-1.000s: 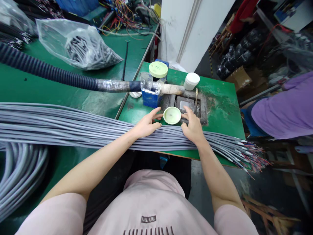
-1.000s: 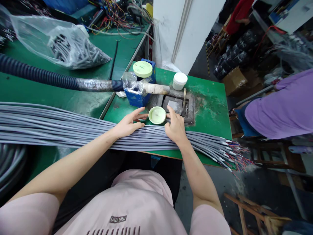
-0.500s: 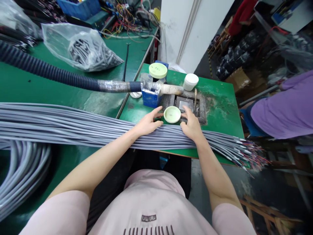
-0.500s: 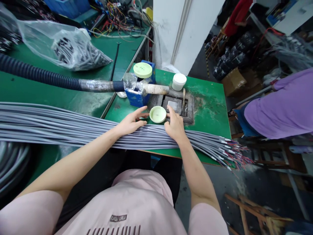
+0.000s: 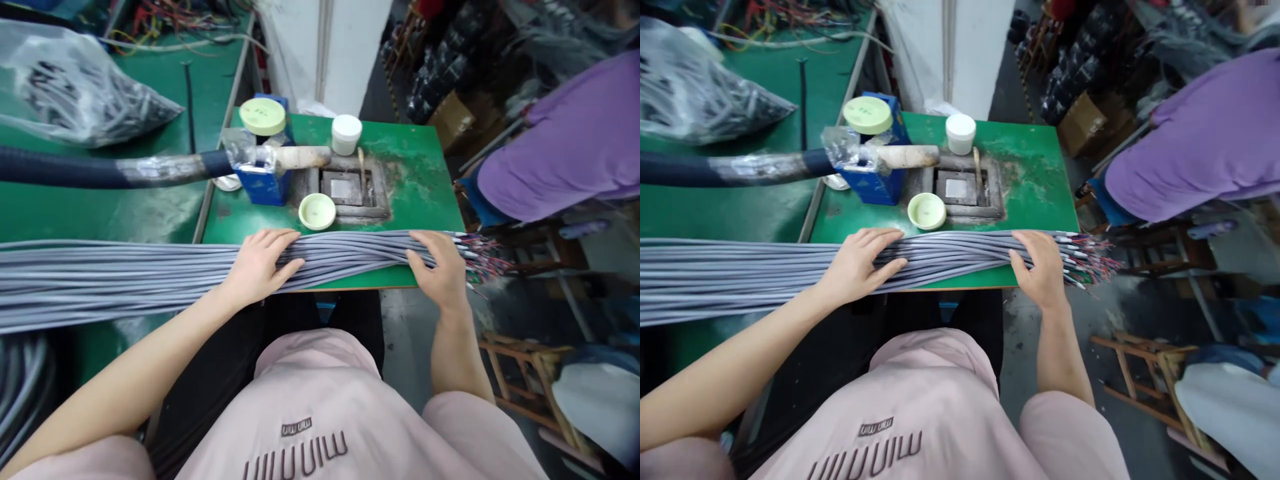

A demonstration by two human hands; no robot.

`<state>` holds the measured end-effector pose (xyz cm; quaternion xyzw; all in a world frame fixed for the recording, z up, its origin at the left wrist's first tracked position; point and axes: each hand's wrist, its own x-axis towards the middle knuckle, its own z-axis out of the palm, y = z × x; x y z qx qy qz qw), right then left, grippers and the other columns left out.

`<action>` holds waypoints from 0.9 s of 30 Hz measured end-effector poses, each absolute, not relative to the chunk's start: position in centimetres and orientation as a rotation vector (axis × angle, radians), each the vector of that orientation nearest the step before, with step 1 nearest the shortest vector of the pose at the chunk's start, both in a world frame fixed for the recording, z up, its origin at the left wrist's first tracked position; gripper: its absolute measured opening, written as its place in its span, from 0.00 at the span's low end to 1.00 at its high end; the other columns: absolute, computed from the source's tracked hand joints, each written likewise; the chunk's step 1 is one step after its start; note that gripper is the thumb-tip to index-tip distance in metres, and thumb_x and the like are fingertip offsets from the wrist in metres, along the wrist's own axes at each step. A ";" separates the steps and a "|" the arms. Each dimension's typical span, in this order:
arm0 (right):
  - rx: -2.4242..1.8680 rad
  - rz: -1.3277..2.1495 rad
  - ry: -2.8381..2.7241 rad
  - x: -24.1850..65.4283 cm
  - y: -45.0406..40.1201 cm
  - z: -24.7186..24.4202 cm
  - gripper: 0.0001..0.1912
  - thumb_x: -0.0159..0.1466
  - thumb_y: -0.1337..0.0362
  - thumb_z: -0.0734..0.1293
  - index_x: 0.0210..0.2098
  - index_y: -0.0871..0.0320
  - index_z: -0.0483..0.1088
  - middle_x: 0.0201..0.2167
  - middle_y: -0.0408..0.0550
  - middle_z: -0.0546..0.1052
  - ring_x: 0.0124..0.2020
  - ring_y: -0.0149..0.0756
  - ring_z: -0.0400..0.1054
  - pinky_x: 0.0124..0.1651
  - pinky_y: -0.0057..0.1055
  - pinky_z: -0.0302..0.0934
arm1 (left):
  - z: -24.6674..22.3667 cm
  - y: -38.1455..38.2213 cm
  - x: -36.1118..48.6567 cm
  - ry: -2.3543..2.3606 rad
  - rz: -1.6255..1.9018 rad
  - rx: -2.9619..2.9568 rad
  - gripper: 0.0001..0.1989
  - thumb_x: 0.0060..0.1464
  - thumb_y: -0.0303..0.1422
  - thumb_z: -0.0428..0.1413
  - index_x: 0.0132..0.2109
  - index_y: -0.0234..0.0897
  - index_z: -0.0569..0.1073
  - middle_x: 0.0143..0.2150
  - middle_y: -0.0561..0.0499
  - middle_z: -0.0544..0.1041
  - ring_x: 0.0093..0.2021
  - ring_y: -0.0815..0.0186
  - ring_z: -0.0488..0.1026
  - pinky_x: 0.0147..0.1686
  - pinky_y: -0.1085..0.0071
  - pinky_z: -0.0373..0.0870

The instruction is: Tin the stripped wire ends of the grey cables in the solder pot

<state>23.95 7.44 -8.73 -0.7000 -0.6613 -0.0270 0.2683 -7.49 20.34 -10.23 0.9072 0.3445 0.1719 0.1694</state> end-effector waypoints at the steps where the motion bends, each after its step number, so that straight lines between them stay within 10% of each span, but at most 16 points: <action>1: -1.948 -0.104 -1.824 24.9 6.7 -9.3 0.22 0.64 0.55 0.61 0.56 0.53 0.66 0.53 0.54 0.73 0.58 0.51 0.63 0.60 0.53 0.55 | -10.5 20.3 -7.4 1.023 0.419 2.622 0.26 0.59 0.46 0.48 0.58 0.35 0.66 0.57 0.41 0.71 0.56 0.50 0.66 0.53 0.54 0.62; 9: -2.228 -0.149 -2.035 32.0 6.5 -11.9 0.46 0.55 0.41 0.67 0.65 0.60 0.54 0.64 0.63 0.59 0.65 0.57 0.51 0.65 0.58 0.39 | -11.9 21.3 -7.0 1.042 0.257 2.775 0.30 0.60 0.52 0.43 0.57 0.33 0.68 0.49 0.41 0.75 0.47 0.51 0.70 0.47 0.58 0.65; 17: -2.194 0.177 -2.317 35.6 11.9 -6.8 0.20 0.64 0.47 0.61 0.42 0.52 0.76 0.38 0.48 0.79 0.42 0.45 0.71 0.42 0.37 0.62 | -12.0 21.0 -7.2 1.014 0.300 2.785 0.28 0.58 0.51 0.45 0.57 0.37 0.68 0.46 0.43 0.76 0.46 0.52 0.71 0.45 0.59 0.66; 27: -2.093 0.219 -2.156 34.1 12.0 -10.1 0.33 0.64 0.45 0.59 0.64 0.54 0.57 0.65 0.56 0.60 0.65 0.52 0.53 0.63 0.58 0.45 | -12.0 20.6 -6.9 0.966 0.362 2.817 0.29 0.60 0.49 0.46 0.64 0.42 0.61 0.61 0.44 0.68 0.61 0.50 0.62 0.55 0.54 0.58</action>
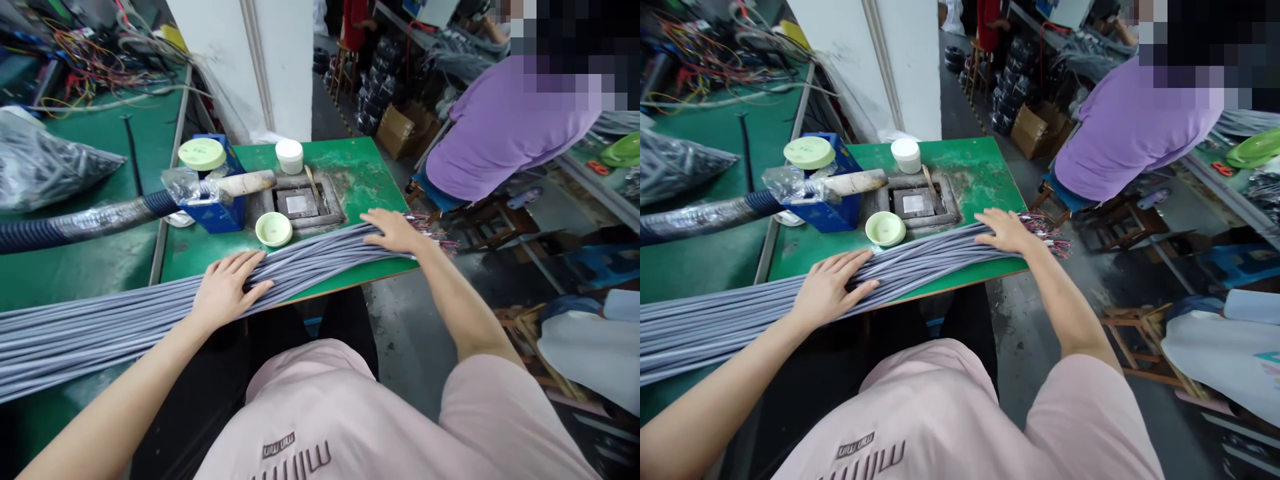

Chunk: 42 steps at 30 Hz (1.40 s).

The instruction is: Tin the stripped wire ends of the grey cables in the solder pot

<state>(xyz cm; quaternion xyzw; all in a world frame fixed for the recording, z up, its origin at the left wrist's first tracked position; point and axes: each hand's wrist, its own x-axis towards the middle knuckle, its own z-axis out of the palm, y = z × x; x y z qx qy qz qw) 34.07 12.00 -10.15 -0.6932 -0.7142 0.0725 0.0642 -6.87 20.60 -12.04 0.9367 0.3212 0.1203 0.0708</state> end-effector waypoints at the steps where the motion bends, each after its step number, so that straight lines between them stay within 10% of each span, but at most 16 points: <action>1: -2.123 0.221 -2.138 33.5 11.6 -10.6 0.32 0.65 0.45 0.58 0.63 0.54 0.57 0.65 0.57 0.60 0.65 0.53 0.52 0.63 0.61 0.43 | -12.0 20.6 -6.8 0.965 0.346 2.819 0.30 0.60 0.49 0.46 0.64 0.41 0.60 0.61 0.43 0.68 0.61 0.50 0.62 0.55 0.54 0.58; 7: -2.006 0.160 -2.236 32.4 10.3 -11.6 0.41 0.59 0.40 0.63 0.65 0.54 0.54 0.65 0.56 0.60 0.65 0.53 0.52 0.63 0.58 0.43 | -12.1 20.7 -6.8 0.971 0.334 2.807 0.30 0.59 0.50 0.47 0.63 0.40 0.61 0.61 0.41 0.68 0.60 0.49 0.64 0.55 0.54 0.59; 16: -1.975 -0.062 -2.201 33.4 14.0 -12.0 0.20 0.68 0.54 0.57 0.41 0.57 0.78 0.43 0.47 0.80 0.45 0.41 0.70 0.47 0.34 0.60 | -12.8 20.5 -7.6 0.947 0.601 2.777 0.16 0.61 0.41 0.49 0.51 0.43 0.75 0.55 0.46 0.74 0.56 0.55 0.68 0.54 0.55 0.62; 28: -1.956 -0.195 -2.049 32.3 11.0 -10.2 0.18 0.65 0.59 0.62 0.47 0.63 0.74 0.46 0.57 0.78 0.48 0.47 0.70 0.53 0.44 0.58 | -12.3 19.1 -7.0 0.828 0.859 2.826 0.10 0.60 0.34 0.52 0.44 0.41 0.76 0.44 0.47 0.78 0.44 0.60 0.70 0.43 0.62 0.62; 37: -1.588 1.124 -1.202 20.1 3.0 -13.8 0.12 0.60 0.58 0.66 0.38 0.59 0.75 0.27 0.46 0.79 0.24 0.31 0.73 0.31 0.30 0.68 | -12.7 15.9 1.7 0.488 0.619 3.096 0.09 0.59 0.32 0.52 0.42 0.34 0.74 0.33 0.46 0.74 0.36 0.59 0.66 0.34 0.62 0.56; 42: -1.190 1.267 -0.592 18.5 3.0 -16.5 0.22 0.58 0.52 0.69 0.48 0.56 0.68 0.30 0.45 0.80 0.24 0.32 0.73 0.27 0.29 0.68 | -12.7 16.2 2.9 0.389 0.770 2.938 0.06 0.58 0.31 0.53 0.36 0.34 0.73 0.31 0.48 0.73 0.34 0.62 0.67 0.34 0.64 0.59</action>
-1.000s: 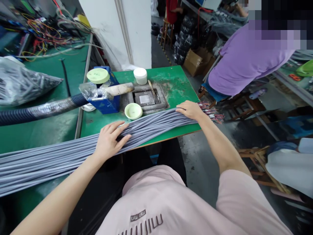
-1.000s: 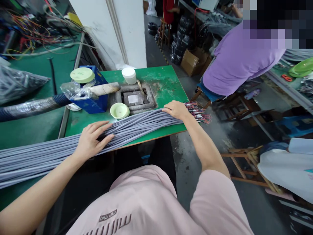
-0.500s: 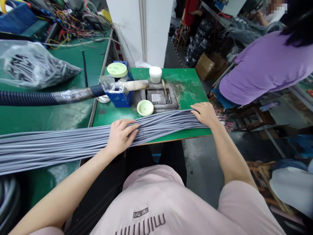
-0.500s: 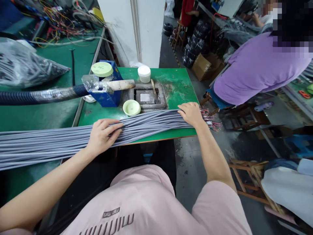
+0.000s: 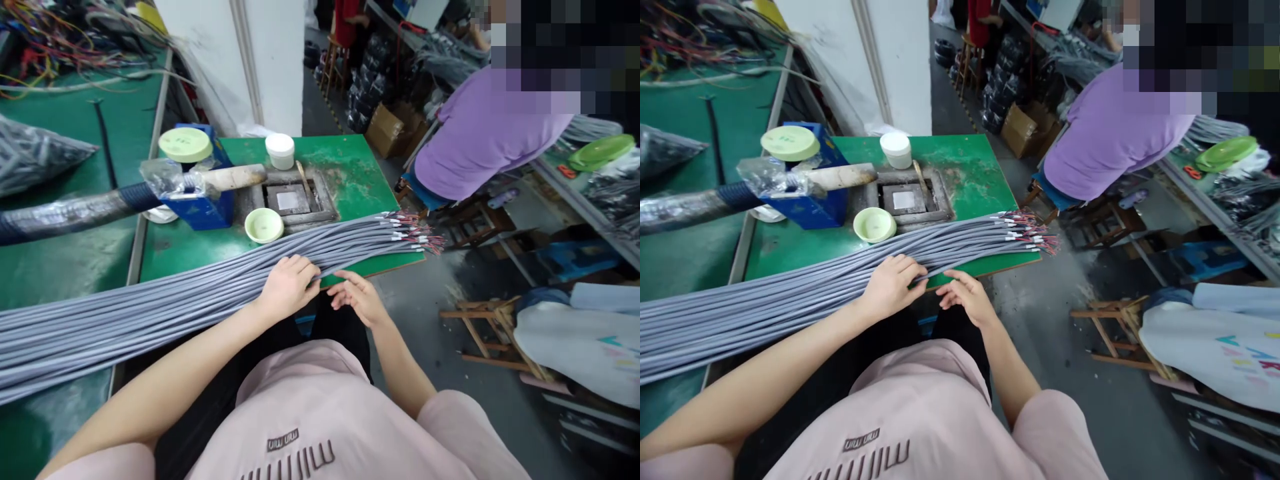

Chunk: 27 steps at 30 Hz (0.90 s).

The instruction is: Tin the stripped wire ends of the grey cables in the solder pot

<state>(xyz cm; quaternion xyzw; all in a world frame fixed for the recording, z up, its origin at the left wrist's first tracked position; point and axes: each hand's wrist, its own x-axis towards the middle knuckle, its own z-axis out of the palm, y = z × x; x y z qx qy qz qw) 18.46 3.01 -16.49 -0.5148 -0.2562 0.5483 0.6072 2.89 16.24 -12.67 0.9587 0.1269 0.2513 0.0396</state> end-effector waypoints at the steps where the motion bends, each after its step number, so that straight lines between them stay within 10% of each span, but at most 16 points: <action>1: -1.122 1.207 -0.512 18.9 3.2 -16.2 0.23 0.58 0.51 0.68 0.49 0.55 0.67 0.32 0.46 0.80 0.25 0.33 0.74 0.27 0.29 0.68 | -12.4 16.2 2.8 0.354 0.806 2.894 0.05 0.57 0.31 0.53 0.36 0.34 0.72 0.31 0.49 0.73 0.33 0.63 0.67 0.33 0.65 0.60; 9: -1.035 0.384 -0.386 23.7 2.5 -10.8 0.15 0.66 0.53 0.59 0.45 0.54 0.68 0.18 0.36 0.72 0.20 0.28 0.68 0.31 0.29 0.67 | -11.8 13.2 0.9 0.150 0.528 2.768 0.06 0.59 0.30 0.51 0.38 0.35 0.72 0.31 0.49 0.73 0.31 0.65 0.68 0.33 0.67 0.64; 15: -1.582 0.913 -1.159 19.4 0.4 -11.3 0.17 0.68 0.56 0.57 0.48 0.58 0.69 0.12 0.35 0.64 0.17 0.29 0.63 0.28 0.28 0.64 | -11.2 11.7 0.5 0.548 0.574 1.874 0.16 0.56 0.37 0.56 0.50 0.36 0.72 0.34 0.50 0.74 0.32 0.69 0.70 0.34 0.71 0.68; 27: -1.734 0.873 -1.589 16.1 2.0 -11.1 0.15 0.67 0.58 0.58 0.50 0.54 0.67 0.26 0.42 0.73 0.25 0.31 0.68 0.32 0.28 0.63 | -11.6 11.6 1.8 0.679 0.753 0.955 0.15 0.44 0.40 0.66 0.27 0.32 0.74 0.25 0.53 0.74 0.25 0.74 0.67 0.29 0.75 0.64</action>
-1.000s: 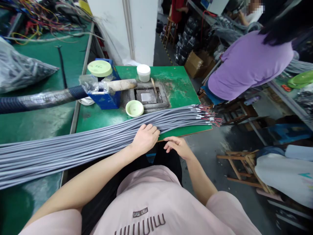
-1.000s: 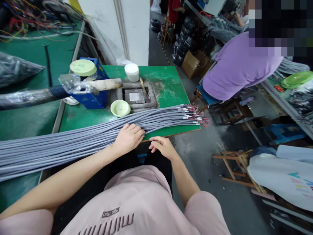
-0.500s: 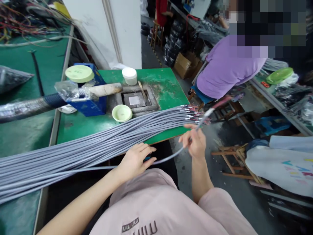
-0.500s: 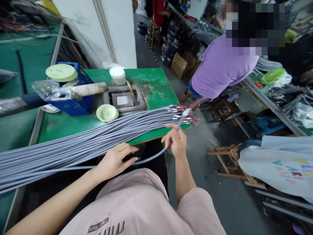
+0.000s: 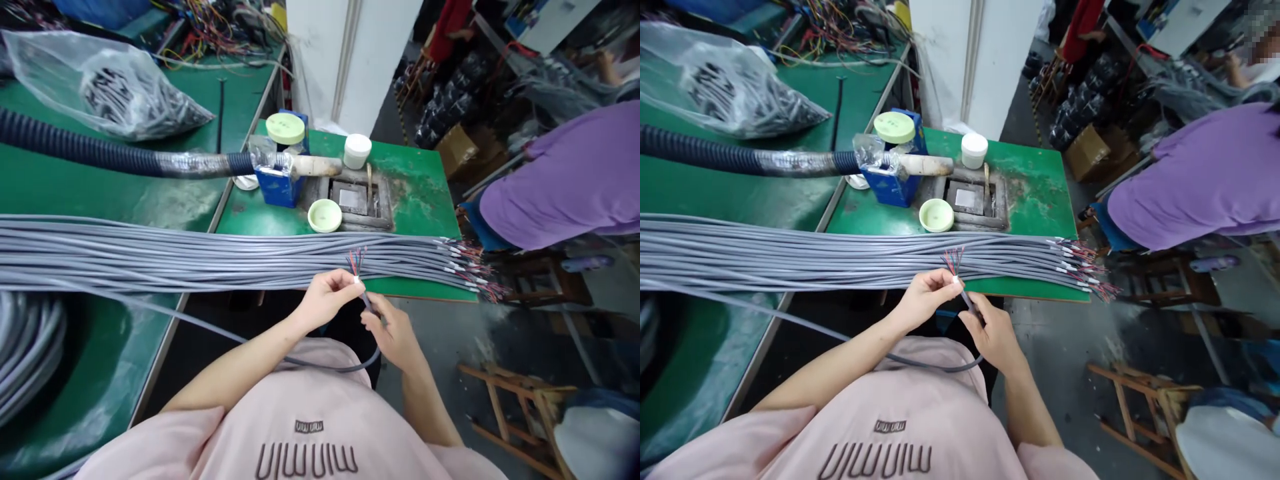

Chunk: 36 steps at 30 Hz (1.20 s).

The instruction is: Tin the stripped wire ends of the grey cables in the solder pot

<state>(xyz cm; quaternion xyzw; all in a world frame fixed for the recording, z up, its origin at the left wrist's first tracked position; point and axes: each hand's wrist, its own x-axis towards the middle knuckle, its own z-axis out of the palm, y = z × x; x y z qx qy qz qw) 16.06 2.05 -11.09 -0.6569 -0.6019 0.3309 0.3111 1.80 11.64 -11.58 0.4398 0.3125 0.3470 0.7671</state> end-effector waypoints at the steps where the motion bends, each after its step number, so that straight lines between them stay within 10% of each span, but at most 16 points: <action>1: -1.724 0.808 -1.565 16.0 2.3 -11.1 0.14 0.67 0.58 0.58 0.48 0.54 0.68 0.25 0.42 0.72 0.25 0.31 0.67 0.31 0.28 0.62 | -11.6 11.5 2.0 0.684 0.754 0.954 0.15 0.43 0.40 0.66 0.27 0.32 0.74 0.24 0.53 0.73 0.25 0.74 0.66 0.29 0.76 0.64; 25: -1.556 0.750 -1.718 15.2 3.4 -10.9 0.13 0.69 0.59 0.55 0.43 0.53 0.69 0.23 0.41 0.70 0.22 0.29 0.64 0.27 0.26 0.57 | -11.8 13.9 0.6 0.418 0.688 0.584 0.07 0.37 0.27 0.59 0.28 0.33 0.69 0.22 0.55 0.70 0.18 0.74 0.66 0.19 0.78 0.64; 36: -1.552 0.772 -1.710 15.4 3.6 -10.6 0.14 0.69 0.59 0.55 0.40 0.55 0.70 0.20 0.39 0.67 0.20 0.27 0.62 0.26 0.25 0.55 | -12.2 14.5 0.0 0.392 0.754 0.924 0.15 0.43 0.39 0.66 0.23 0.32 0.72 0.24 0.52 0.71 0.21 0.74 0.67 0.21 0.76 0.66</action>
